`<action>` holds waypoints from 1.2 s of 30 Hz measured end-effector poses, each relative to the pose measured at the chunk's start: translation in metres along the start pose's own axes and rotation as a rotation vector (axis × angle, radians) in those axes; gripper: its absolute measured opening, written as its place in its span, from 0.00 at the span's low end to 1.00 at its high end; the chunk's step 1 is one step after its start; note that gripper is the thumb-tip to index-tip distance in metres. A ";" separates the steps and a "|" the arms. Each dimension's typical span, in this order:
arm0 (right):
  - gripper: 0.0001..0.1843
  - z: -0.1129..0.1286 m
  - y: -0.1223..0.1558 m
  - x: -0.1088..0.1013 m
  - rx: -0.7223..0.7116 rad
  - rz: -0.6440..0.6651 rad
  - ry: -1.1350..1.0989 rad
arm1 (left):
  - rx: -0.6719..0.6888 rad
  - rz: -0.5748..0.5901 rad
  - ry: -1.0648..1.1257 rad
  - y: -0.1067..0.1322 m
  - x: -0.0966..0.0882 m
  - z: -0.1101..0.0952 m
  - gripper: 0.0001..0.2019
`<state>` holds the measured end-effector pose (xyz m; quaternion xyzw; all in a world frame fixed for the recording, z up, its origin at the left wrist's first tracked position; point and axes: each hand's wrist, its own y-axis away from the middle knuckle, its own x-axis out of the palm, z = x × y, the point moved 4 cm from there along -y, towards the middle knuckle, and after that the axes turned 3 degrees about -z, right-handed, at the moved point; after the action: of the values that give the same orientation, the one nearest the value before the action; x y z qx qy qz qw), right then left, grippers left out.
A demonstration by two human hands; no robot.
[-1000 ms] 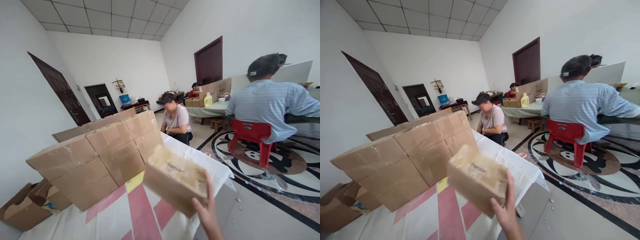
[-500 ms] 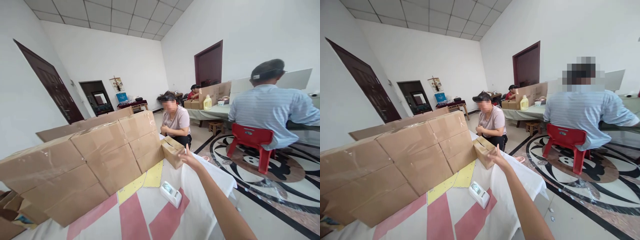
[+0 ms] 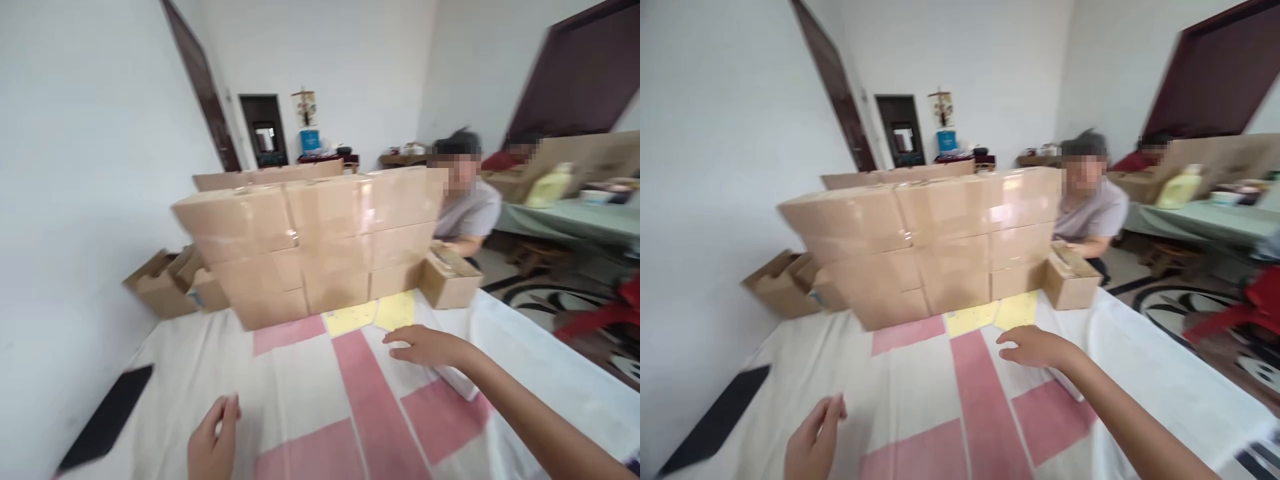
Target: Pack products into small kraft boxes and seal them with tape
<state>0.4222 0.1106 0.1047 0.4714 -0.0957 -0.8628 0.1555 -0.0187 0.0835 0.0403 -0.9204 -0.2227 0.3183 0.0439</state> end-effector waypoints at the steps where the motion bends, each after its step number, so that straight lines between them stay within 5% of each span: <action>1: 0.28 0.029 -0.016 0.005 -0.049 0.011 0.091 | -0.021 -0.033 0.035 -0.015 -0.007 0.012 0.21; 4: 0.25 0.115 -0.066 0.034 -0.171 0.092 0.275 | -0.089 -0.157 0.126 -0.068 -0.022 0.047 0.21; 7: 0.27 0.193 -0.118 0.089 -0.308 0.329 0.259 | -0.097 -0.277 0.194 -0.138 -0.026 0.080 0.20; 10: 0.27 0.271 -0.182 0.154 -0.484 0.442 0.020 | -0.127 -0.393 0.194 -0.217 -0.021 0.108 0.40; 14: 0.37 0.368 -0.290 0.217 -0.526 0.079 -0.484 | -0.118 -0.539 0.187 -0.315 -0.013 0.129 0.59; 17: 0.34 0.415 -0.355 0.243 -0.553 -0.225 -0.797 | -0.085 -0.627 0.150 -0.361 0.000 0.139 0.63; 22: 0.31 0.426 -0.396 0.266 -0.563 -0.427 -0.941 | 0.094 -0.731 0.199 -0.384 0.015 0.152 0.56; 28: 0.38 0.412 -0.401 0.282 -0.331 -0.325 -1.106 | 0.012 -0.592 0.457 -0.391 0.012 0.168 0.52; 36: 0.43 0.415 -0.410 0.279 -0.376 -0.288 -1.106 | -0.011 -0.513 0.442 -0.402 -0.002 0.171 0.40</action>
<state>-0.1420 0.4011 -0.0185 -0.0748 0.0568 -0.9946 0.0450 -0.2770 0.4325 -0.0046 -0.8813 -0.4339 0.0882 0.1649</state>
